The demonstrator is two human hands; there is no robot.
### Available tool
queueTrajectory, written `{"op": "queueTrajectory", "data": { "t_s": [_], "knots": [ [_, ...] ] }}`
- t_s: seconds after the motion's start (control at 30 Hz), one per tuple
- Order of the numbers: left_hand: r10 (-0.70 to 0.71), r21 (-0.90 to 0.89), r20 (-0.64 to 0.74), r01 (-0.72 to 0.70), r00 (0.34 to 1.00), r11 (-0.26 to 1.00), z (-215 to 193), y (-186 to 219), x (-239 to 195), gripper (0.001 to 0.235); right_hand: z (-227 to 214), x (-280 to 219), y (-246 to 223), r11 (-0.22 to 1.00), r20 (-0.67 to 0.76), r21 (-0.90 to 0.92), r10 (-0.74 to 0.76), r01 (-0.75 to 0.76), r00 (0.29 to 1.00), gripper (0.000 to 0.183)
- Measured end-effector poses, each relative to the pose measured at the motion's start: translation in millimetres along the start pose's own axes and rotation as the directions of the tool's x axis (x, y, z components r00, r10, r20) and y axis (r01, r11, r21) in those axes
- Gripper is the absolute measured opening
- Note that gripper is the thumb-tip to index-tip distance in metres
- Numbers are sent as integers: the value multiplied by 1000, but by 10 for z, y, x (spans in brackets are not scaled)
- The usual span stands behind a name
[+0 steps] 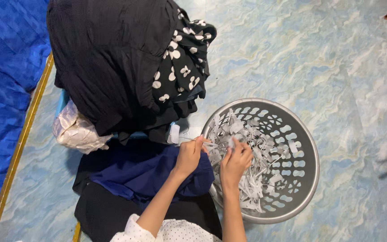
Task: The person sits on the floor and hangs several garments on a metal rack using white plastic hangers. They handle dark pants, a white shirt, and a blue jacket, clipping each item to a hanger and placing it on the rack.
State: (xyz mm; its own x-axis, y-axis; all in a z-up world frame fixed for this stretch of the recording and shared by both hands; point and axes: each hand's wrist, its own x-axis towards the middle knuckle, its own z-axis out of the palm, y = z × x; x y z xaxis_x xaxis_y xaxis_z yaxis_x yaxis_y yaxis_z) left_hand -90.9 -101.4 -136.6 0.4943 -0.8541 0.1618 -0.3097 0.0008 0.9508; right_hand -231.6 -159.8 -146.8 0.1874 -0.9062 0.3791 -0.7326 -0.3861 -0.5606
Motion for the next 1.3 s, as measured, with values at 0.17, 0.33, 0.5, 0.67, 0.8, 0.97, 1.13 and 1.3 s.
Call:
{"op": "queueTrajectory", "data": {
  "t_s": [0.17, 0.33, 0.5, 0.67, 0.8, 0.97, 1.13, 1.3],
  "knots": [
    [-73, 52, -38, 75, 997, 996, 83, -71, 7, 49, -14, -54, 28, 956, 161, 253, 109, -148, 981, 30],
    [-70, 66, -111, 77, 991, 995, 164, -59, 31, 51, -72, -95, 124, 954, -48, 295, -30, 43, 998, 20],
    [-179, 2, -49, 179, 983, 984, 251, -91, 55, 54, -71, -137, 142, 916, 32, 395, 55, -63, 998, 16],
    [-253, -87, -9, 251, 967, 964, 353, -230, 156, 53, -117, -164, 87, 900, 82, 426, 61, -90, 995, 18],
    [-217, -59, 77, 222, 973, 973, 371, -327, 221, 57, -179, -114, 111, 932, -187, 358, 3, 65, 982, 16],
    [-210, -117, 156, 230, 965, 966, 367, -319, 218, 57, -196, -13, 140, 889, -45, 451, 115, -82, 992, 20],
    [-236, -51, 166, 247, 958, 968, 409, -252, 227, 55, -186, -38, 128, 868, -19, 483, 137, -111, 990, 23],
    [-29, -77, 272, 52, 962, 996, 390, -159, 272, 51, -233, 33, 119, 903, -157, 423, 158, -79, 975, 24]
  ]
}}
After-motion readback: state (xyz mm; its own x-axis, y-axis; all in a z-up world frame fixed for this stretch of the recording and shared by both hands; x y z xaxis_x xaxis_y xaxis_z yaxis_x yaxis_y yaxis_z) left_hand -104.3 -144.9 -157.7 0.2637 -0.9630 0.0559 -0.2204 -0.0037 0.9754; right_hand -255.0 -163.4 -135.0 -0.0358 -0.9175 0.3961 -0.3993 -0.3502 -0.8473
